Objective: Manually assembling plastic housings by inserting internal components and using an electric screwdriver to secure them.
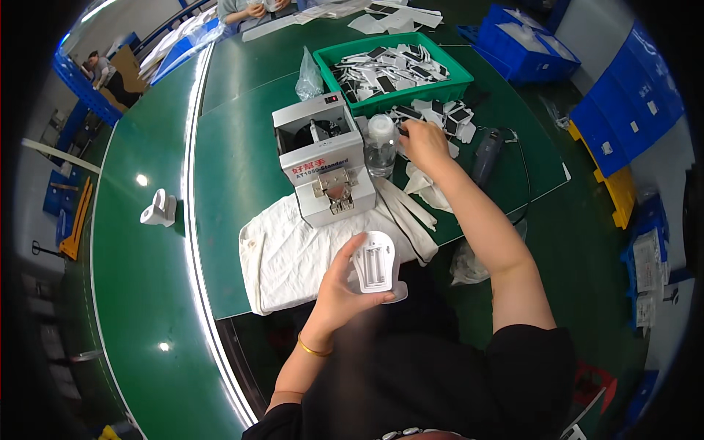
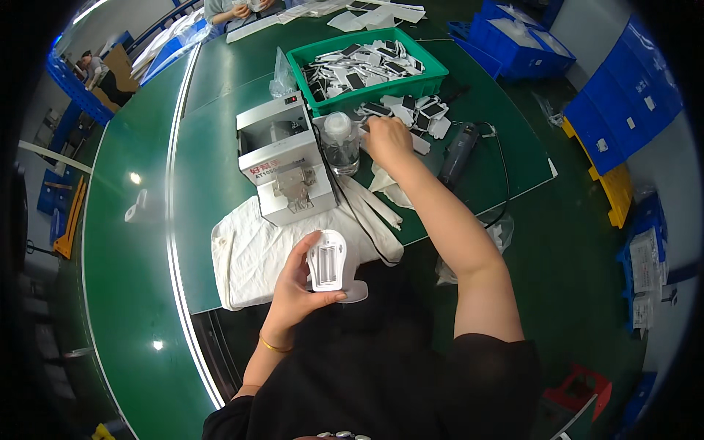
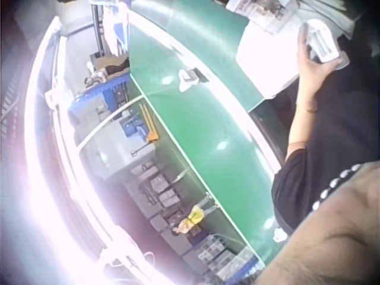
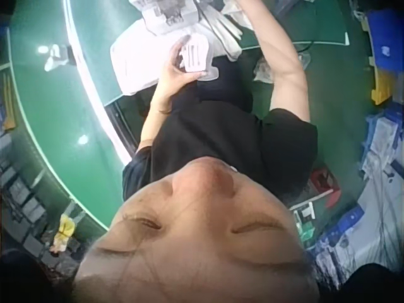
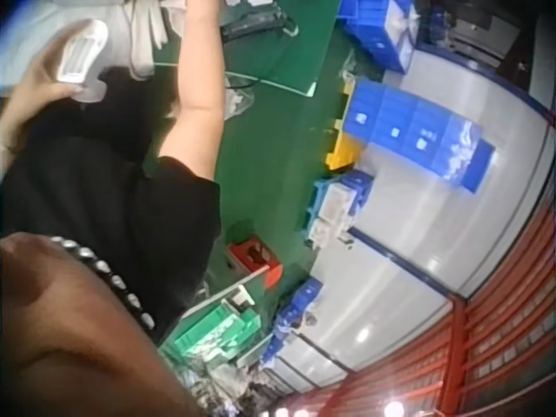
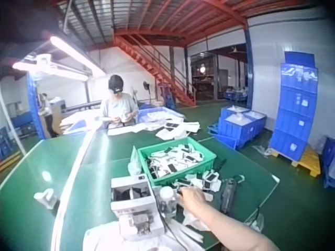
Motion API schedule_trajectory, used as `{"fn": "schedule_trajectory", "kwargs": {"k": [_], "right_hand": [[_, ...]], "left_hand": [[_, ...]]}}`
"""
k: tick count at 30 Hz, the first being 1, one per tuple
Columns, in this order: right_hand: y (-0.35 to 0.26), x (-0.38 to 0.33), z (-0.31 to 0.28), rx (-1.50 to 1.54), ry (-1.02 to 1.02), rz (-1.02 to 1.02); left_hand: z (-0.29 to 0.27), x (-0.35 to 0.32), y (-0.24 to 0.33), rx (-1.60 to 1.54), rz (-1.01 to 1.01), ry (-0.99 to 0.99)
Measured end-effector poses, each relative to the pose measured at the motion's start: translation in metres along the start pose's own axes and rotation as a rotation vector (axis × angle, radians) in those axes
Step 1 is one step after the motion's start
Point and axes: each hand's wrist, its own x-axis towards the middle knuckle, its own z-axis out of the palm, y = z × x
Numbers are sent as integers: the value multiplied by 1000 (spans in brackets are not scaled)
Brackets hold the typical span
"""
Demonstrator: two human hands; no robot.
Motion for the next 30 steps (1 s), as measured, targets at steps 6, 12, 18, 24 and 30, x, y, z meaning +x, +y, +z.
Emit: {"fn": "schedule_trajectory", "kwargs": {"k": [6, 12, 18, 24, 30], "right_hand": [[-12, -9, 1, -70, -71, -49], [7, -31, -12, 37, 21, -88], [6, -29, -32, 102, -253, 186], [18, -44, -38, 328, -88, 214], [-53, -89, -88, 848, -86, 158]], "left_hand": [[-14, -10, 3, 279, 36, 26], [-16, -12, 14, 627, 256, 87], [-11, -14, -1, 702, 335, 140], [-15, -19, -17, 656, 309, 156], [-20, -19, -23, 567, 356, 184]]}}
